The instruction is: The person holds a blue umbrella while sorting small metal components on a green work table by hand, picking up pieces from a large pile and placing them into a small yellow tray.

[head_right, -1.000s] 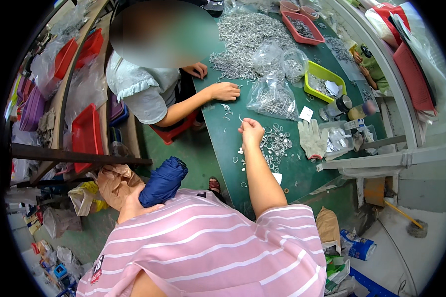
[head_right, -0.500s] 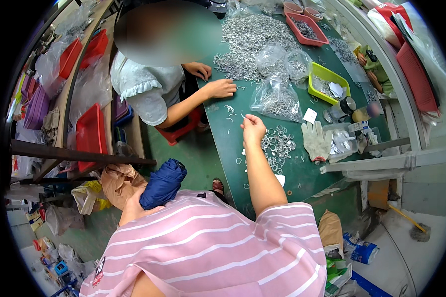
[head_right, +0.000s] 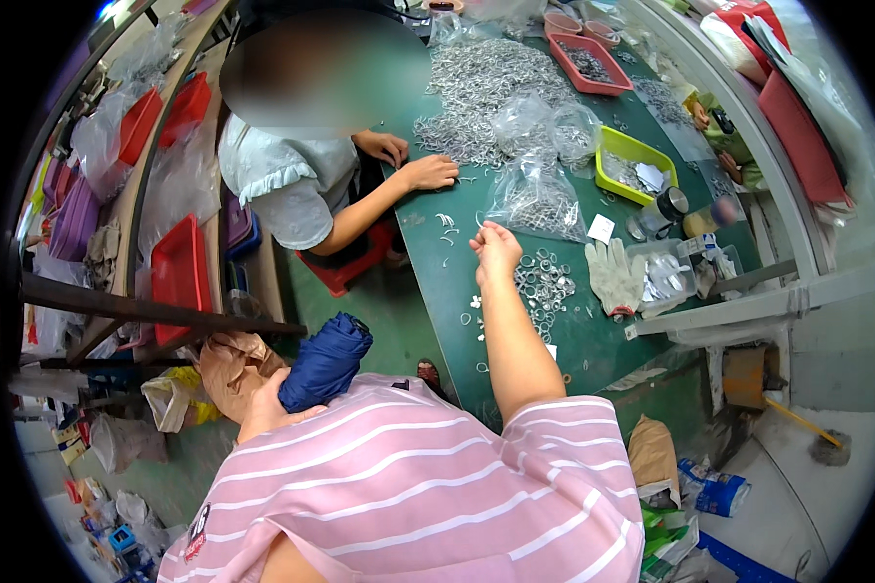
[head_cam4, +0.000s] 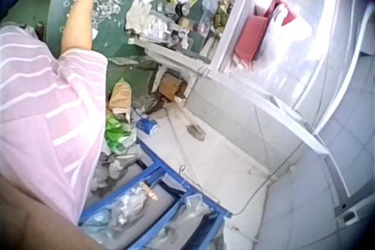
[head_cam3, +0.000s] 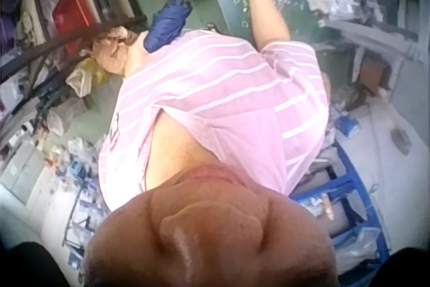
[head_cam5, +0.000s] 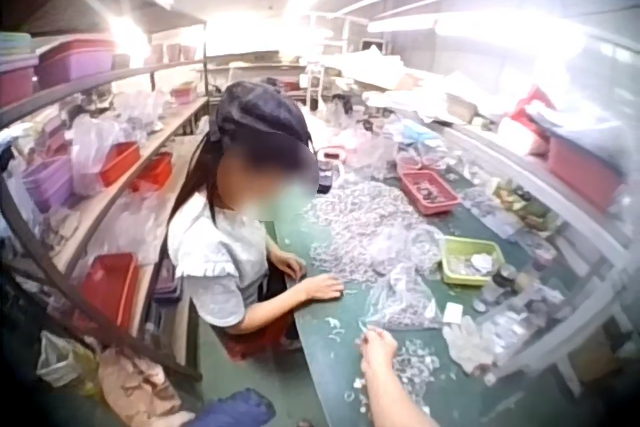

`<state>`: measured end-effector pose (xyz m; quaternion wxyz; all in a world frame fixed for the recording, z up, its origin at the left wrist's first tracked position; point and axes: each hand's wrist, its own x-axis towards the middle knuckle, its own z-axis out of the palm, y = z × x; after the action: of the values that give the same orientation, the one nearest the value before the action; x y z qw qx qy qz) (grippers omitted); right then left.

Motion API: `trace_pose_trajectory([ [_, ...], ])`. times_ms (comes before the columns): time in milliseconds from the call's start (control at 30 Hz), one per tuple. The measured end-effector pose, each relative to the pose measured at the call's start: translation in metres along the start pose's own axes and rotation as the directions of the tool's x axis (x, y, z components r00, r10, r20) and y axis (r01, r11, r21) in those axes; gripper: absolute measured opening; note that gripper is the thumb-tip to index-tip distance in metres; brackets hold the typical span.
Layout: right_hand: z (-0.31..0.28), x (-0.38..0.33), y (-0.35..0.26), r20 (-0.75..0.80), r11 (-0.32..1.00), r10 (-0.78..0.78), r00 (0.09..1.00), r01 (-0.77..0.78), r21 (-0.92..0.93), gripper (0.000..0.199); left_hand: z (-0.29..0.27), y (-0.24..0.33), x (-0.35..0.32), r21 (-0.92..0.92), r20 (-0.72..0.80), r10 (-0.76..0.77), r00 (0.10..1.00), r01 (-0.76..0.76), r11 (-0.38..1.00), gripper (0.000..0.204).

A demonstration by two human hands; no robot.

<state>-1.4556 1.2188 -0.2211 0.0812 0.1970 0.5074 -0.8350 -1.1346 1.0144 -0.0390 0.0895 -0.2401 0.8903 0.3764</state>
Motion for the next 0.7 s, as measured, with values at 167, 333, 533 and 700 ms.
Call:
trace_pose_trajectory([
  [167, -0.008, -0.008, 0.001, -0.021, 0.998, 0.066, 0.998, -0.065, 0.025, 0.011, 0.001, 0.001, 0.002, -0.022, 0.008, 0.05, 0.999, -0.05, 0.998, 0.067],
  [333, -0.019, -0.008, 0.002, -0.042, 0.995, 0.093, 0.995, -0.092, 0.036, 0.009, 0.003, 0.0, 0.004, -0.022, 0.026, 0.024, 0.999, -0.024, 0.999, 0.065],
  [533, -0.027, -0.009, 0.016, -0.053, 0.986, 0.103, 0.993, -0.109, -0.124, 0.007, 0.001, 0.002, 0.003, -0.053, 0.011, 0.022, 1.0, -0.022, 0.998, 0.062],
  [700, -0.036, -0.016, 0.03, -0.056, 0.947, 0.238, 0.97, -0.245, -0.21, 0.006, 0.001, -0.002, 0.004, -0.031, -0.008, 0.027, 1.0, -0.027, 0.999, 0.061],
])
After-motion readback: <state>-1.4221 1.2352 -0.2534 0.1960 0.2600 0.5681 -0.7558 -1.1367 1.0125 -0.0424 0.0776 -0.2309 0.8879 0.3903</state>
